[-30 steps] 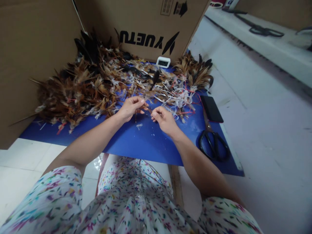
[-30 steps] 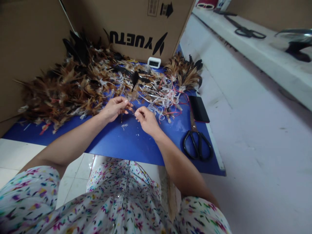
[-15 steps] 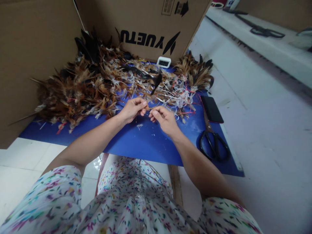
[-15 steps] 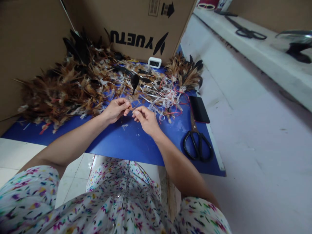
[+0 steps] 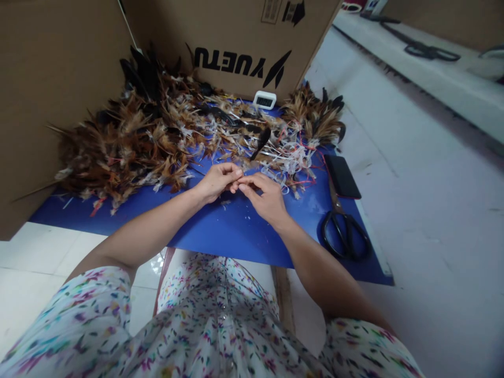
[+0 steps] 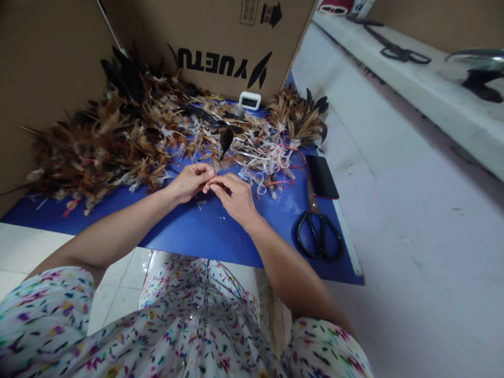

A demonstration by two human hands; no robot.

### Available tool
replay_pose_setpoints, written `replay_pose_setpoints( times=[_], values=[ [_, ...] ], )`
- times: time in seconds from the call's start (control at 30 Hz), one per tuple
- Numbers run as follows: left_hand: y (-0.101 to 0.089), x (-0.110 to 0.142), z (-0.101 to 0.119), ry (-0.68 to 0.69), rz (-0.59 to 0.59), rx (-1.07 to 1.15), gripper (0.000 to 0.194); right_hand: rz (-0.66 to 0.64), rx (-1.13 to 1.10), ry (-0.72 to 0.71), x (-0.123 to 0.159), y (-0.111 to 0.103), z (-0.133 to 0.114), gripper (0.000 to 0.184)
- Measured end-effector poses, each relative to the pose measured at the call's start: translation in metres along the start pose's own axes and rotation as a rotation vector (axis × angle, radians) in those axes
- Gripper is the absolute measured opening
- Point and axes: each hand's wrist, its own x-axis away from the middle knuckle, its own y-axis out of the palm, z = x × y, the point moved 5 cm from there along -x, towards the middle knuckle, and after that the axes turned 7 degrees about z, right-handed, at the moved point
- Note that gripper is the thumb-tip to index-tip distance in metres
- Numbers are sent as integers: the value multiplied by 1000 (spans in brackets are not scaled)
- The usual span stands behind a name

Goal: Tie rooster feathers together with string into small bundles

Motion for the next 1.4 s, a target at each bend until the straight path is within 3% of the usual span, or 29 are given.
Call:
replay_pose_setpoints(
  times=[0.2, 0.6, 1.1, 1.4],
  values=[
    [0, 0, -3, -27, -7, -19, 49, 19, 11, -11, 0, -1, -1, 14],
    [-3, -1, -2, -22, 11, -29, 46, 82, -100, 190, 2, -3, 14, 17],
    [0, 1, 0, 1, -9, -52, 52, 166, -133, 227, 1, -7, 18, 15],
    [0, 2, 0, -25, 19, -110, 45, 171, -114, 233, 2, -7, 18, 20]
  ],
)
